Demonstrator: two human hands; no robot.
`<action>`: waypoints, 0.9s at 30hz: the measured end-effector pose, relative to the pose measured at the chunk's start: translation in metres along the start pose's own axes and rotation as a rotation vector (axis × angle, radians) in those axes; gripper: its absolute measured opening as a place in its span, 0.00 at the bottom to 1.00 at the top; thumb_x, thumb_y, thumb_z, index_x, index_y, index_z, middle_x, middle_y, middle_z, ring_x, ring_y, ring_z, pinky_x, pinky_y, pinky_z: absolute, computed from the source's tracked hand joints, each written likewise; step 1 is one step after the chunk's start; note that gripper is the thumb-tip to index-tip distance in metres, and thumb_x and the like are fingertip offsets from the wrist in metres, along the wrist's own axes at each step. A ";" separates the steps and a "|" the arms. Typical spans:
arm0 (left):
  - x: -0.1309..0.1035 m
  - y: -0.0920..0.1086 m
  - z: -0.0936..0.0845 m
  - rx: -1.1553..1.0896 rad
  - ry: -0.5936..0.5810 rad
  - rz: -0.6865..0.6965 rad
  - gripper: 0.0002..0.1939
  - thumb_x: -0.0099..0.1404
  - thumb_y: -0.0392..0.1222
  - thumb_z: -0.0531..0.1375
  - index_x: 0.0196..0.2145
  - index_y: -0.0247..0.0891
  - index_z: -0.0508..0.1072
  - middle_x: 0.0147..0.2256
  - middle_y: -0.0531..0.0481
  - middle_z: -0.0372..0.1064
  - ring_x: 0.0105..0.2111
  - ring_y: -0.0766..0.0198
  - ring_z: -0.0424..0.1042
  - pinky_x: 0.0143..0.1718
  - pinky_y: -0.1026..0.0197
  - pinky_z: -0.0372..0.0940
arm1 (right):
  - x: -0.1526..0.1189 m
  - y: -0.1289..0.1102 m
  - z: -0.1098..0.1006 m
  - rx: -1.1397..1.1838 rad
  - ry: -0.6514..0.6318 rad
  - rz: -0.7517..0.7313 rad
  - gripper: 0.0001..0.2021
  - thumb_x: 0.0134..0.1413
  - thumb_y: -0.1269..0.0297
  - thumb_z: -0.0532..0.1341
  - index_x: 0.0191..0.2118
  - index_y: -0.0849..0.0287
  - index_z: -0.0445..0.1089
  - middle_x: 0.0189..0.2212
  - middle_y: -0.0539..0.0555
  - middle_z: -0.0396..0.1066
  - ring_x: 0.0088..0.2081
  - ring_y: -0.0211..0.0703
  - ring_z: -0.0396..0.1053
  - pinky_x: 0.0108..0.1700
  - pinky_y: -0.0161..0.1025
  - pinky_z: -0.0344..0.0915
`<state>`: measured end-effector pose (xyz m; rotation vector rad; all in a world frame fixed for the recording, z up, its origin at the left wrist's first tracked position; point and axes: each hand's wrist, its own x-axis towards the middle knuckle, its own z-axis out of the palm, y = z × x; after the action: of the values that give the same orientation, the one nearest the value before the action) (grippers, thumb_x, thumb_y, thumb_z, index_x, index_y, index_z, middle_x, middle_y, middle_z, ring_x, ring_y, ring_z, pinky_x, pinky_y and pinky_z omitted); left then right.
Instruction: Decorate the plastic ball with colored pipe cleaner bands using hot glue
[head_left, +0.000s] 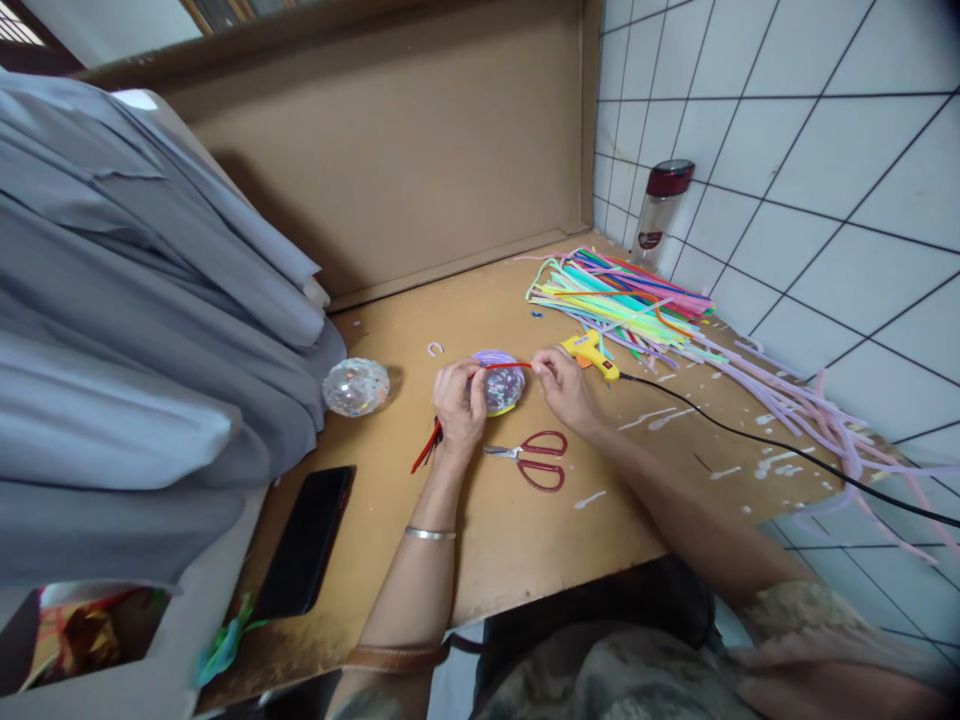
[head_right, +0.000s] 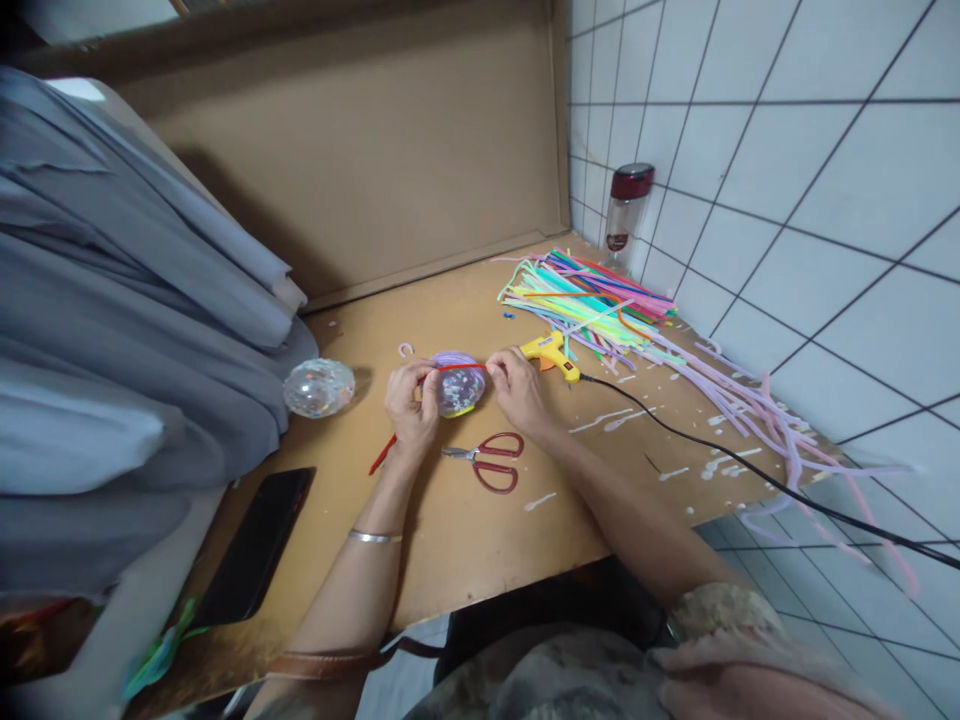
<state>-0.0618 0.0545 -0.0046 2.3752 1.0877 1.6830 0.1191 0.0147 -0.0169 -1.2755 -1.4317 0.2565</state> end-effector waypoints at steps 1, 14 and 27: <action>0.000 0.001 0.000 -0.014 0.013 -0.015 0.12 0.73 0.45 0.53 0.34 0.39 0.71 0.36 0.45 0.76 0.39 0.61 0.74 0.45 0.56 0.68 | 0.000 -0.001 0.002 0.025 0.000 0.008 0.08 0.62 0.64 0.52 0.32 0.54 0.64 0.33 0.55 0.71 0.39 0.46 0.69 0.45 0.43 0.67; 0.000 0.004 0.000 0.010 0.035 -0.090 0.14 0.73 0.48 0.53 0.33 0.39 0.71 0.35 0.46 0.74 0.37 0.63 0.73 0.39 0.60 0.67 | -0.002 -0.001 0.015 0.216 0.049 0.200 0.07 0.53 0.65 0.57 0.26 0.55 0.67 0.27 0.51 0.70 0.33 0.42 0.68 0.39 0.40 0.65; -0.001 0.004 0.002 -0.009 0.042 -0.110 0.16 0.73 0.50 0.53 0.34 0.38 0.72 0.33 0.47 0.73 0.34 0.64 0.72 0.38 0.60 0.66 | -0.004 -0.003 0.017 0.339 0.038 0.313 0.06 0.50 0.65 0.60 0.25 0.57 0.72 0.26 0.51 0.73 0.31 0.41 0.69 0.37 0.39 0.66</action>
<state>-0.0583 0.0517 -0.0045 2.2394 1.1909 1.7039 0.1022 0.0188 -0.0223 -1.2091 -1.0950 0.6539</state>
